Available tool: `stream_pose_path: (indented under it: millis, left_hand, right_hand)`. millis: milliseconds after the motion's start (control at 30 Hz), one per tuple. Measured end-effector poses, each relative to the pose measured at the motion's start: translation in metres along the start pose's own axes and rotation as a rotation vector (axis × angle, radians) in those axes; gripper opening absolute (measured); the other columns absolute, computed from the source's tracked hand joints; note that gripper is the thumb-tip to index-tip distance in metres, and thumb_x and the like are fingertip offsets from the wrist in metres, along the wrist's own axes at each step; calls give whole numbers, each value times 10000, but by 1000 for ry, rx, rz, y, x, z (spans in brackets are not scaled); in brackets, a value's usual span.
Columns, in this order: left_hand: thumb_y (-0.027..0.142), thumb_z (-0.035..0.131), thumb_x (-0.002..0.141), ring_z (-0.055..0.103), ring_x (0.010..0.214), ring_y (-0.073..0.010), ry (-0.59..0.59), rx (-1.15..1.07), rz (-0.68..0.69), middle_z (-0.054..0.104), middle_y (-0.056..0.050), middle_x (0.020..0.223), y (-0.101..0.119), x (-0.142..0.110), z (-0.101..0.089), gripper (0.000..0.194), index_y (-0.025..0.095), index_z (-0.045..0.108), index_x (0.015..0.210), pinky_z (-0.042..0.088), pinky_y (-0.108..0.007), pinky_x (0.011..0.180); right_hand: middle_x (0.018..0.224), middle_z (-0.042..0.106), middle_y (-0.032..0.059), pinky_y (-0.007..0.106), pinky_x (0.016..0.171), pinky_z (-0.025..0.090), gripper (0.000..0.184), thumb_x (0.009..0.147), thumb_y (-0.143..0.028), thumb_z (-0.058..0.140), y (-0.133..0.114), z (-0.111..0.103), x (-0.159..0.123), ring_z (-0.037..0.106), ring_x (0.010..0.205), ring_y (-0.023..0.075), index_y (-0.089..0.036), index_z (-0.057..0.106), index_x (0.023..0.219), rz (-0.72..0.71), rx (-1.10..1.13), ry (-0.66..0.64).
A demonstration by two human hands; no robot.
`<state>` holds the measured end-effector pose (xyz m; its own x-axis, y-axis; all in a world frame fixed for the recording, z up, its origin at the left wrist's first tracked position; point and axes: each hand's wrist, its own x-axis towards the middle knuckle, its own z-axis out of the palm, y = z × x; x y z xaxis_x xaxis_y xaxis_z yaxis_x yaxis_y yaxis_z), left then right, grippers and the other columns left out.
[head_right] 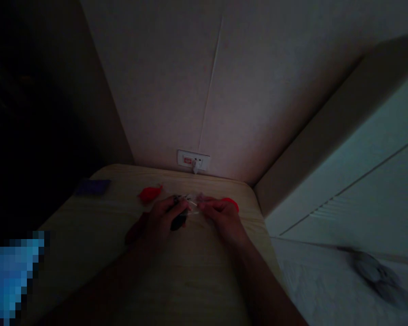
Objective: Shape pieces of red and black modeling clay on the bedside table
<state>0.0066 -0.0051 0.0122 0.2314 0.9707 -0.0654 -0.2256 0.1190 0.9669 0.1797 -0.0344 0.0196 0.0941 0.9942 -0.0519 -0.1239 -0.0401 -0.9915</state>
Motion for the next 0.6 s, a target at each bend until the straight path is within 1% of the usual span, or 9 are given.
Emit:
stream_pose_path:
  millis: [100, 167, 233, 333, 433, 500, 600]
  left_hand:
    - [411, 743, 782, 535, 544, -139, 27, 17, 22, 590, -6, 630, 1, 0, 0, 267, 165, 700, 689, 413, -231, 471]
    - [404, 758, 770, 529, 549, -139, 39, 13, 32, 586, -8, 633, 2, 0, 0, 272, 166, 688, 657, 408, -230, 465]
    - [396, 773, 755, 519, 542, -136, 49, 2, 38, 579, -3, 626, 2, -1, 0, 273, 171, 674, 637, 400, -228, 458]
    - [403, 762, 759, 521, 529, -138, 44, 12, 38, 571, 1, 611, 1, -1, 0, 275, 175, 667, 637, 399, -233, 452]
    - [420, 742, 770, 521, 501, -137, -1, 15, 18, 558, 6, 581, 0, -1, 0, 285, 176, 662, 647, 393, -241, 449]
    - [429, 737, 774, 512, 489, -133, -30, 2, 10, 548, 10, 560, -1, -1, 0, 296, 179, 647, 644, 381, -240, 450]
    - [429, 733, 781, 485, 485, -124, -55, -4, 33, 525, 15, 539, -1, -2, 0, 324, 182, 608, 610, 353, -236, 453]
  right_hand:
    - [823, 756, 59, 288, 614, 453, 249, 696, -405, 875, 2, -4, 1, 612, 693, 167, -168, 804, 711, 45, -26, 17]
    - [747, 738, 41, 272, 577, 425, 259, 689, -409, 882, 3, -5, 1, 579, 639, 151, -165, 794, 697, 60, -29, 33]
    - [746, 735, 44, 266, 571, 422, 281, 701, -413, 871, 3, -5, 2, 575, 639, 149, -160, 764, 640, 78, -6, -10]
    - [748, 733, 49, 268, 618, 464, 278, 699, -393, 868, 3, -4, 2, 607, 686, 162, -168, 737, 601, 93, 94, -92]
    - [723, 727, 41, 307, 699, 518, 242, 673, -381, 880, 3, -2, 2, 636, 714, 185, -191, 739, 624, 95, 179, -129]
    - [753, 735, 44, 345, 747, 538, 247, 671, -407, 873, 2, -1, 2, 655, 748, 204, -199, 739, 652, 96, 185, -184]
    - [814, 747, 56, 372, 776, 547, 272, 713, -453, 827, 0, 0, 1, 680, 825, 232, -202, 728, 672, 75, 158, -278]
